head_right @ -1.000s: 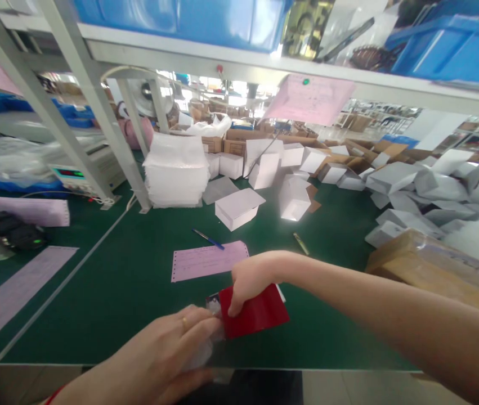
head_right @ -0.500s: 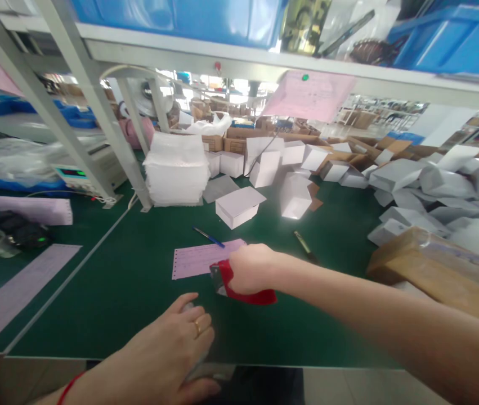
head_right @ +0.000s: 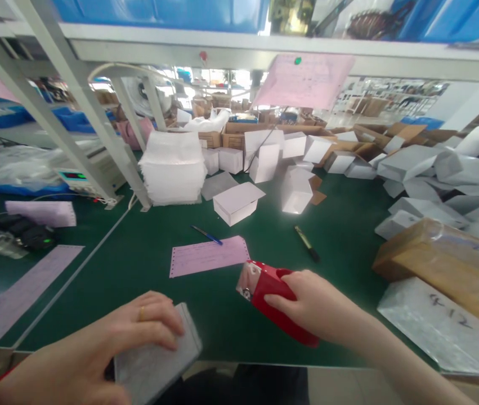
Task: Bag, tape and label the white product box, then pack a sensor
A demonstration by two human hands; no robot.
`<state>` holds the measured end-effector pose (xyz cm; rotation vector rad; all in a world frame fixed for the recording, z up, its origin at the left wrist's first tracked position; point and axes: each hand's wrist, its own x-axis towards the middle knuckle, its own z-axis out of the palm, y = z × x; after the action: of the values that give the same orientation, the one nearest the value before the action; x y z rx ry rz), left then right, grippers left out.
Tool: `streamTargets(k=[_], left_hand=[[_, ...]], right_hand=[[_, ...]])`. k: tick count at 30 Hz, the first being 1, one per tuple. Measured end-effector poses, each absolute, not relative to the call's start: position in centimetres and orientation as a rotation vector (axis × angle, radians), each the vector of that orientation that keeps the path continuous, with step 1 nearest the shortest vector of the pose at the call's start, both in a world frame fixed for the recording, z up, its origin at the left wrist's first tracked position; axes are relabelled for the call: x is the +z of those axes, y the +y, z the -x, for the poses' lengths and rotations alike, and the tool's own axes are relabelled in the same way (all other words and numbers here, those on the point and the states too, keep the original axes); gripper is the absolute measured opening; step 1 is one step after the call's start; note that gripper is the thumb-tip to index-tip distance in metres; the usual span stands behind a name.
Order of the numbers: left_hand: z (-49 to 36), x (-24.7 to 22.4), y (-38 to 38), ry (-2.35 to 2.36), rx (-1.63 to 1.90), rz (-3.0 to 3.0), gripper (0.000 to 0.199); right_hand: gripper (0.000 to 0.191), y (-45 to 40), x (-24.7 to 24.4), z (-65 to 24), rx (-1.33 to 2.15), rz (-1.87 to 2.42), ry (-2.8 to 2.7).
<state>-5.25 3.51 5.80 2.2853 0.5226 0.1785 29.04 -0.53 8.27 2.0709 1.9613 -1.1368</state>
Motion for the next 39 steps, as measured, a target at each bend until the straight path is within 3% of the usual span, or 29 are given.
streamTargets(k=[3, 5, 8, 14, 19, 25, 30, 34, 39], left_hand=[[6.8, 5.1, 2.4, 0.494, 0.072, -2.422, 0.096], [6.2, 4.3, 2.5, 0.469, 0.043, -2.489, 0.108], [3.4, 3.7, 3.4, 0.565, 0.111, -2.516, 0.093], [-4.3, 4.5, 5.7, 1.091, 0.078, -2.477, 0.037], [-6.4, 2.7, 8.1, 1.245, 0.099, -2.401, 0.053], [-4.5, 2.8, 4.5, 1.139, 0.519, -2.113, 0.033], [-4.1, 2.8, 0.2, 0.831, 0.634, -1.303, 0.053], [-4.3, 2.7, -0.6, 0.823, 0.690, -1.084, 0.043], [-4.3, 2.6, -0.3, 0.842, 0.817, -1.171, 0.041]], right_hand=[[0.060, -1.6, 6.9, -30.3, -1.414, -2.175, 1.865], [0.067, -2.1, 6.3, -30.5, -1.619, -2.221, 1.800], [0.074, -2.8, 6.0, -30.6, -1.840, -2.229, 1.790], [0.067, -5.3, 6.3, -31.9, -2.093, -2.209, 1.731], [0.066, -7.0, 6.5, -33.1, -2.117, -2.159, 1.665], [0.069, -6.3, 6.6, -32.2, -1.995, -2.027, 1.748], [0.060, -4.2, 7.7, -30.1, -1.947, -1.828, 1.938], [0.049, -3.3, 8.7, -28.6, -1.907, -1.727, 2.050], [0.036, -3.1, 9.3, -27.2, -1.597, -1.817, 2.125]])
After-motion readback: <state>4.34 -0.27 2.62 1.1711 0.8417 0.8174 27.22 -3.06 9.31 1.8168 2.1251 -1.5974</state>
